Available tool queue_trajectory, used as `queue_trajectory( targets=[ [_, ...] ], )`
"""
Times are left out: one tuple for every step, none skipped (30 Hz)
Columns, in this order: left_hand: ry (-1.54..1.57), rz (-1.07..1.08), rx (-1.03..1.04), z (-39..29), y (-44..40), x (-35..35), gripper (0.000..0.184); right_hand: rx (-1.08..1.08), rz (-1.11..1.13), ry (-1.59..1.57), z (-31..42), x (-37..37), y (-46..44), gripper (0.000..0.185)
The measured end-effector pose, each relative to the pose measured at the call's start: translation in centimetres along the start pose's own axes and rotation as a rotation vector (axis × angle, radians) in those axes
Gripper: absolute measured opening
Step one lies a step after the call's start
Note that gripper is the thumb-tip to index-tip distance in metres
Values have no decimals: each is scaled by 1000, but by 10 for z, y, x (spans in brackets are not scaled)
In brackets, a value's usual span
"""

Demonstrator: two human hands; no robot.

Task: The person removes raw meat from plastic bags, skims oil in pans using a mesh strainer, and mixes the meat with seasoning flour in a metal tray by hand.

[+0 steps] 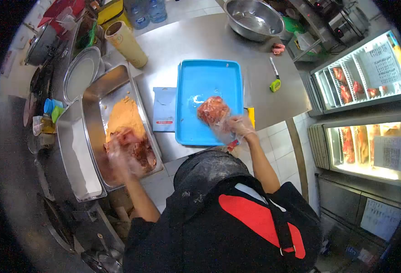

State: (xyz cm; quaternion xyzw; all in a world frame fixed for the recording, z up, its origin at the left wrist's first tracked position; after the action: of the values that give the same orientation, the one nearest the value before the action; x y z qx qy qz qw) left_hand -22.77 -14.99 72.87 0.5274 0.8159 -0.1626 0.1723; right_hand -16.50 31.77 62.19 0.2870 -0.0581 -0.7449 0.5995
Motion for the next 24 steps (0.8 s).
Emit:
queue_trajectory(
  targets=[
    [-23,-3,4,-7,-1,-9,32,-27,31,-40,12,11,4,46],
    [-9,32,-60,-12,3,-24,32,-115,-80,56,8,18,-4,45],
    [3,63,-124,-24,8,-32,32,-210,-124,86,-14,30,-18,44],
    [-81,30,-78,-29,8,-33,32,-309,-168,116,-44,44,-38,43],
    [-164,-5,-35,-34,7,-32,32,-299,-205,123,-41,44,-39,42],
    [-248,-49,1,-40,4,-30,32,-288,-241,130,-36,45,-39,41],
    [-218,-93,-180,-72,13,-23,30,-173,-257,115,7,36,-14,41],
    [-175,-143,-359,-104,24,-17,29,-65,-257,104,32,42,1,41],
    [-313,-87,-261,-87,18,-8,28,-138,-243,191,35,48,0,40],
    [-879,-241,455,-26,9,11,28,-164,-231,213,35,48,-1,40],
    [-564,-36,17,-39,17,25,29,-191,-220,234,36,48,-3,40],
    [-649,-137,361,-12,27,52,28,-160,-223,196,36,45,-5,41],
    [-418,101,97,-71,36,60,30,-115,-207,280,24,46,-15,42],
    [-268,123,97,-67,43,82,25,-68,-205,364,4,46,-31,43],
    [-150,147,242,-66,54,98,24,-106,-195,457,-28,47,-53,46],
    [92,177,167,-62,61,124,23,-142,-192,549,-68,48,-79,49],
    [139,198,211,-57,68,140,24,-173,-193,642,-85,48,-93,54],
    [186,223,255,-52,75,155,25,-158,-156,655,-74,47,-88,50],
    [232,252,299,-50,81,163,25,-139,-120,666,-52,46,-73,47],
    [130,279,323,-54,84,162,26,-178,-66,633,-17,48,-50,45],
    [28,311,350,-59,86,158,26,-216,-12,598,18,49,-26,43],
    [-73,348,382,-62,88,158,27,-235,16,593,34,50,-16,43],
    [-5,393,322,-57,88,161,28,-256,41,590,41,55,-15,42],
    [67,453,266,-49,89,169,28,-274,58,593,43,59,-17,41]
  ],
)
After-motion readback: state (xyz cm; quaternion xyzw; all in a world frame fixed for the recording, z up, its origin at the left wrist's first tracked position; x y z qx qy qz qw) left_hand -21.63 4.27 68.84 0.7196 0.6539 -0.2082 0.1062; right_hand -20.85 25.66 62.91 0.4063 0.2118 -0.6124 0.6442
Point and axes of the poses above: each hand's wrist, its own y-axis away from the middle knuckle, its own x-axis out of the palm, z = x × y, the point moved 5 cm from there along -y, towards the middle knuckle, and after that the axes turned 14 degrees about -y, right-handed, at the moved point
